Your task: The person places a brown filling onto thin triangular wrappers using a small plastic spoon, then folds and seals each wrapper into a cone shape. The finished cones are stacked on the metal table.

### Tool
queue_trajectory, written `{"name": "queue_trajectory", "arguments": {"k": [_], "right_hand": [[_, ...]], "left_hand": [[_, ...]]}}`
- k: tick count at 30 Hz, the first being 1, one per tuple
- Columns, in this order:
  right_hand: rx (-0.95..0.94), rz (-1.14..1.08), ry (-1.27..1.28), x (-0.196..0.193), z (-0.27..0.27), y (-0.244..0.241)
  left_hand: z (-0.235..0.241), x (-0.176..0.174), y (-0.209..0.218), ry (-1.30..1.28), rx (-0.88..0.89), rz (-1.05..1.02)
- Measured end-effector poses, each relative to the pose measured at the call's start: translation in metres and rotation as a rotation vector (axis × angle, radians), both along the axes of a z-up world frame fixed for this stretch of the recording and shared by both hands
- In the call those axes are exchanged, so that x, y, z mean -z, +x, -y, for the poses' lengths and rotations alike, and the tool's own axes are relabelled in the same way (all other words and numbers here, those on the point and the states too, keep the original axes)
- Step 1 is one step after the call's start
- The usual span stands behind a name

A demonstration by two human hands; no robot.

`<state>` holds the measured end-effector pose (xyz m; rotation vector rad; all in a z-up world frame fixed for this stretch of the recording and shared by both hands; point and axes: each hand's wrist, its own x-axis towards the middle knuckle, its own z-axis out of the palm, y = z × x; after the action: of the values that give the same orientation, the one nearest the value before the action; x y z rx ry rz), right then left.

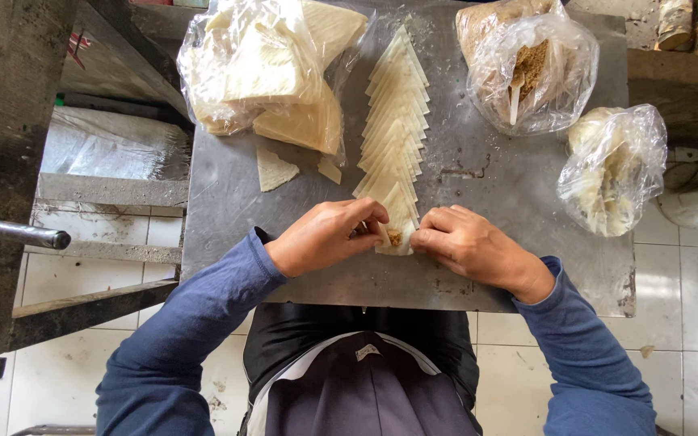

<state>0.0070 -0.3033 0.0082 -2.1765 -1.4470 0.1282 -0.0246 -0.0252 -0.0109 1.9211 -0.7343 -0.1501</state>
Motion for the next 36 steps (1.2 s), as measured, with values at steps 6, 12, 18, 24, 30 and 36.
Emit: {"name": "queue_trajectory", "arguments": {"k": [6, 12, 18, 24, 30, 36], "right_hand": [[0.051, 0.004, 0.073, -0.002, -0.003, -0.003], [0.059, -0.034, 0.191, 0.007, -0.009, -0.007], [0.092, -0.099, 0.26, 0.013, -0.011, -0.008], [0.117, -0.097, 0.252, 0.016, -0.016, -0.012], [0.103, -0.032, 0.203, 0.017, -0.02, -0.017], [0.087, 0.134, 0.155, 0.011, -0.021, -0.016]], "left_hand": [[0.005, 0.0, -0.005, 0.056, -0.055, 0.075], [0.007, 0.002, -0.006, 0.104, -0.057, 0.162], [0.005, 0.005, -0.005, 0.121, -0.035, 0.184], [0.002, 0.003, -0.005, 0.154, 0.022, 0.24], [-0.003, 0.006, -0.001, 0.156, 0.131, 0.373], [-0.004, 0.014, -0.002, 0.344, 0.154, 0.483]]}}
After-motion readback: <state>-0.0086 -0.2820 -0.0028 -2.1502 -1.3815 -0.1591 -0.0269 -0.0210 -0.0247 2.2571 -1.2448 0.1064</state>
